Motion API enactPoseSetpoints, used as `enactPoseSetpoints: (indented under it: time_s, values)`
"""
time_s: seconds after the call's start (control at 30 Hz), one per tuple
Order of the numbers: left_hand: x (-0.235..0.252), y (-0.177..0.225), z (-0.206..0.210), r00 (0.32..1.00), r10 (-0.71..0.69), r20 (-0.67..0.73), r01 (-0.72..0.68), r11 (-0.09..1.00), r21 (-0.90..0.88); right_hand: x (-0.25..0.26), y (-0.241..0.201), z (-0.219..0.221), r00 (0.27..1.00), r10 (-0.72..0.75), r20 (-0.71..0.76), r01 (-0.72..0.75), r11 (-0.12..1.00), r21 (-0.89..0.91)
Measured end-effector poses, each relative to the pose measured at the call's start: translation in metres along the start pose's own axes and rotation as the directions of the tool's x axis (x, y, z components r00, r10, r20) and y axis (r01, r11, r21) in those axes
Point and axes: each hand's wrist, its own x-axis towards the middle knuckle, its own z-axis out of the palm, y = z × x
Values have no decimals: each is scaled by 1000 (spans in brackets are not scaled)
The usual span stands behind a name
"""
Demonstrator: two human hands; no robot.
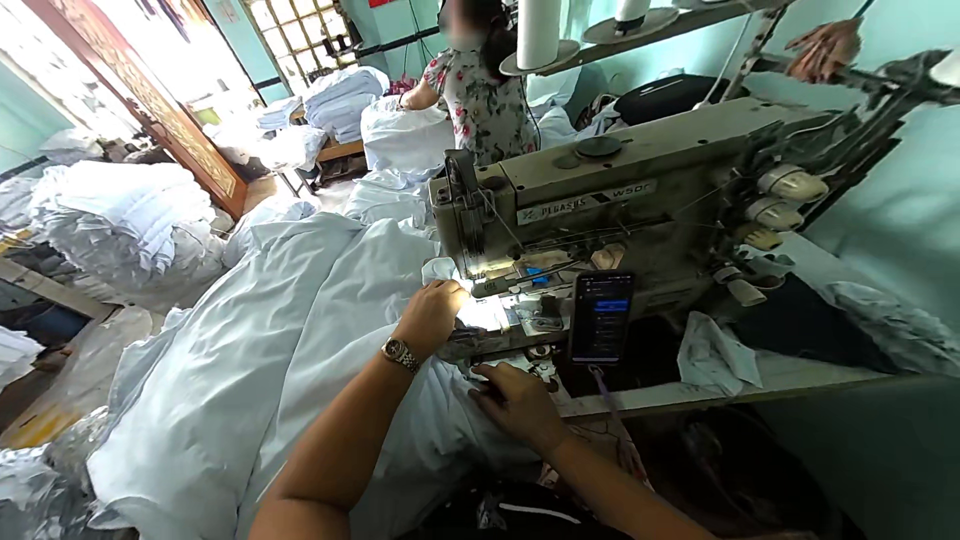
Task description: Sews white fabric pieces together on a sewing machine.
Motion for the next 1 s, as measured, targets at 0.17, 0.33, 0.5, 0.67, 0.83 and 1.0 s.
enactPoseSetpoints:
  time_s: [0.17, 0.33, 0.5, 0.67, 0.83, 1.0]
  values:
    - [24, -22, 1, 997, -71, 22, 72, 996, -43, 5, -1, -2, 999, 15, 49, -15, 1000, 9]
    - [25, -83, -13, 947, -258, -189, 248, 966, -73, 2, 1, -5, 998, 28, 65, -33, 997, 66]
    - [-61, -38, -61, 840, -531, -111, 419, 765, -490, 0, 0, -1, 994, 85, -68, -81, 994, 70]
    - [-144, 48, 22, 937, -287, 199, 347, 827, -442, 10, -4, -3, 978, 40, -204, -33, 999, 34]
    - [-154, 71, 27, 998, -53, -36, 54, 998, 32, 40, -19, -4, 963, -105, -248, 102, 994, -28]
    - [-163, 38, -36, 970, 86, 229, 22, 901, -434, 35, -17, -7, 981, -46, -189, 53, 998, 33]
